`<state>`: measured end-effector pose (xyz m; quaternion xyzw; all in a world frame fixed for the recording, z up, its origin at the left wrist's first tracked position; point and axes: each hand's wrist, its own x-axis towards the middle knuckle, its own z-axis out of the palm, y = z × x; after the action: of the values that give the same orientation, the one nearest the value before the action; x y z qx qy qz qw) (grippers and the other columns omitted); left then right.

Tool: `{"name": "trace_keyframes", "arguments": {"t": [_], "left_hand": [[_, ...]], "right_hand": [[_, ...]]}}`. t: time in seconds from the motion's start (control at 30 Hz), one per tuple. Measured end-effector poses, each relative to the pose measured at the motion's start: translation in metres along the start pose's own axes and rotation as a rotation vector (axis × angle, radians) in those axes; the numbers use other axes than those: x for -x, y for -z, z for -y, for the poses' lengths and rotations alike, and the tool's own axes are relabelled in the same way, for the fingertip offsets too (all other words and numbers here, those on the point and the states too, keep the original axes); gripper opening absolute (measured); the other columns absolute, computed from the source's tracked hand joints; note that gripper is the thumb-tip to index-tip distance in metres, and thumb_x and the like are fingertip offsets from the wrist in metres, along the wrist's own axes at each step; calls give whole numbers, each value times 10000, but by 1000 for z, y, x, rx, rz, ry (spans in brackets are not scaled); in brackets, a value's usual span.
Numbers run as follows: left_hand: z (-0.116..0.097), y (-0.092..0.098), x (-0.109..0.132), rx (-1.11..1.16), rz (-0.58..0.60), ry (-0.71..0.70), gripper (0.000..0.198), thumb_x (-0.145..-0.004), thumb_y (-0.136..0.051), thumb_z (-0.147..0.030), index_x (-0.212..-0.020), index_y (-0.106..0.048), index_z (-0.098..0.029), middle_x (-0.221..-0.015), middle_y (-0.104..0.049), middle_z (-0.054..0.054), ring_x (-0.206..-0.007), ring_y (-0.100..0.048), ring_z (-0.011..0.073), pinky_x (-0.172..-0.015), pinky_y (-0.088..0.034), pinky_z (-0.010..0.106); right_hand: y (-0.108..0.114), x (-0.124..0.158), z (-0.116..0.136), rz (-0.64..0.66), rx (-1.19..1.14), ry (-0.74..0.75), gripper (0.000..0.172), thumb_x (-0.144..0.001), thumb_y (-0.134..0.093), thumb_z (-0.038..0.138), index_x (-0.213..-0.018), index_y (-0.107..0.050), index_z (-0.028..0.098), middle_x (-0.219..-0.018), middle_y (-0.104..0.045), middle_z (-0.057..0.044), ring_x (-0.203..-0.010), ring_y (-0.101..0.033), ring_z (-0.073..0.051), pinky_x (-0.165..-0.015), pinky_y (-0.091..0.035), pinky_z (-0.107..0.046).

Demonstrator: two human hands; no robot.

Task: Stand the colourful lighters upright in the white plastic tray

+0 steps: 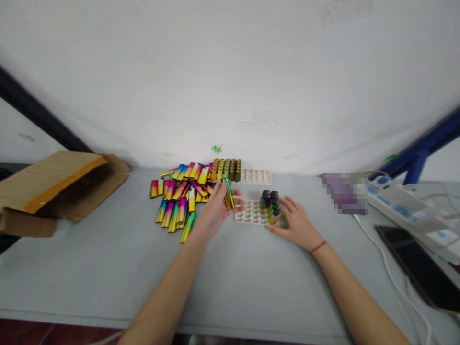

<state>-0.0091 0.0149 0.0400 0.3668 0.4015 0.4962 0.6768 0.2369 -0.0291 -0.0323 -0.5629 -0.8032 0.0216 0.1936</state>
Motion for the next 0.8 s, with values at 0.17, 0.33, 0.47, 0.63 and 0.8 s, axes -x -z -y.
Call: {"name": "trace_keyframes", "arguments": {"t": [0.17,0.33,0.47,0.63,0.8], "left_hand": [[4,-11,4,191,-7,106,326,-852,-433,-541,-838,-482,-219,-494,-363,-90,-365,-327,61,-395,-295,162],[10,-11,4,128,-33,165,523,-845,-302,-628,-578,-401,-190,-454,-274,-74,-346,-263,50,-364,-236,166],[19,-11,3,94,-26,162,471,-851,-306,-521,-508,-338,-200,-419,-180,-86,-322,-151,47,-335,-143,166],[24,-14,5,52,14,169,486,-838,-315,-537,-484,-317,-204,-401,-164,-87,-332,-106,50,-325,-118,169],[26,-18,9,49,11,151,487,-850,-351,-545,-508,-332,-200,-413,-181,-86,-343,-118,45,-340,-120,170]], "right_hand": [[-1,0,-1,2,-4,5,710,-802,-555,652,-1305,-537,151,-1373,-519,-160,-1315,-385,-380,-1074,-347,-549],[0,0,-1,3,2,8,706,-805,-551,651,-1296,-542,144,-1368,-519,-165,-1315,-384,-381,-1078,-345,-543],[0,0,0,-1,8,7,714,-804,-559,647,-1301,-538,135,-1364,-521,-171,-1314,-385,-379,-1079,-346,-538],[-1,0,-2,-10,9,23,723,-802,-561,648,-1298,-538,122,-1361,-523,-173,-1305,-390,-382,-1076,-348,-544],[-2,1,-3,-23,9,29,713,-802,-559,652,-1298,-539,140,-1359,-523,-167,-1304,-393,-381,-1073,-352,-542]]}}
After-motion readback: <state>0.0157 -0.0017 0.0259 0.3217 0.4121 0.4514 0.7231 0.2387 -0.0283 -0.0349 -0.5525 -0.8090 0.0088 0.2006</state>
